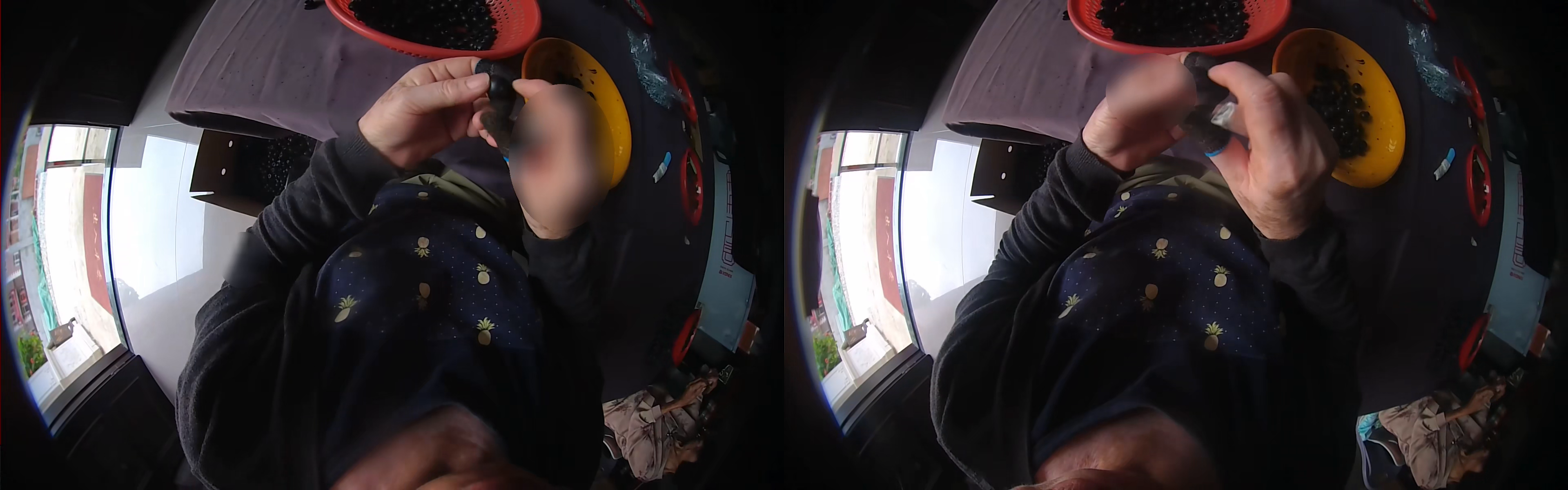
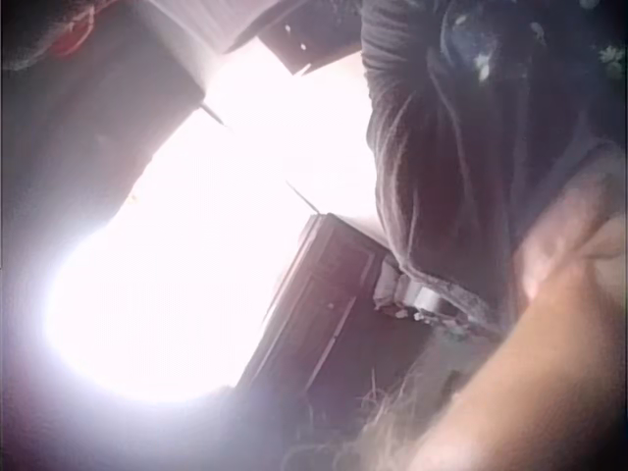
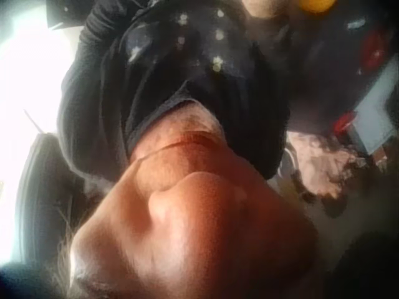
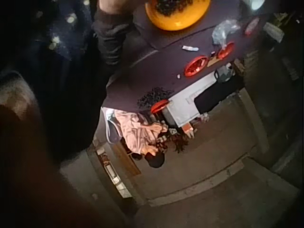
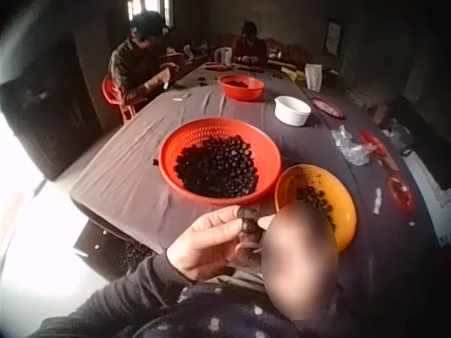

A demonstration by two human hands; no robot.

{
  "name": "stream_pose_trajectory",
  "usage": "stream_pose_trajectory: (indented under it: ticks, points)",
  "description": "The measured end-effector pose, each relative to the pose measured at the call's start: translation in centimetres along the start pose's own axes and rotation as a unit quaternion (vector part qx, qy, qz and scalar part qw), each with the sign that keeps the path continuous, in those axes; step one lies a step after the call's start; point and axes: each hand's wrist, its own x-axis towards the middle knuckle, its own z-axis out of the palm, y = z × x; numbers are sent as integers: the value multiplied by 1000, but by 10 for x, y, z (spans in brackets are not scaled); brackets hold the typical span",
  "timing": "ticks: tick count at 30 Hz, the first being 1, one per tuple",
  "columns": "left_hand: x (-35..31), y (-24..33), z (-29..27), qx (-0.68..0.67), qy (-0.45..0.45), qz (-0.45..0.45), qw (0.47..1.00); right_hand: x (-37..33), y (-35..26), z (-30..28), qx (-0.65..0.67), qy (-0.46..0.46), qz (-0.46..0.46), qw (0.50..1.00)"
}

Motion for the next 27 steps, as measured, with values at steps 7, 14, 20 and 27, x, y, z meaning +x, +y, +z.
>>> stream_pose_trajectory:
  ticks: [7, 14, 20, 27]
  points:
    - [-1, 2, 11, -5, 37, 22, 999, 12, -16, -19, -120, -94, 87, 984]
    - [-3, 1, 9, 53, 19, 36, 998, 14, -19, -20, -131, -125, 100, 978]
    - [-2, -1, 11, 56, 10, 40, 998, 14, -19, -22, -122, -127, 99, 979]
    - [0, -3, 8, 60, -12, 38, 997, 13, -18, -23, -137, -133, 93, 977]
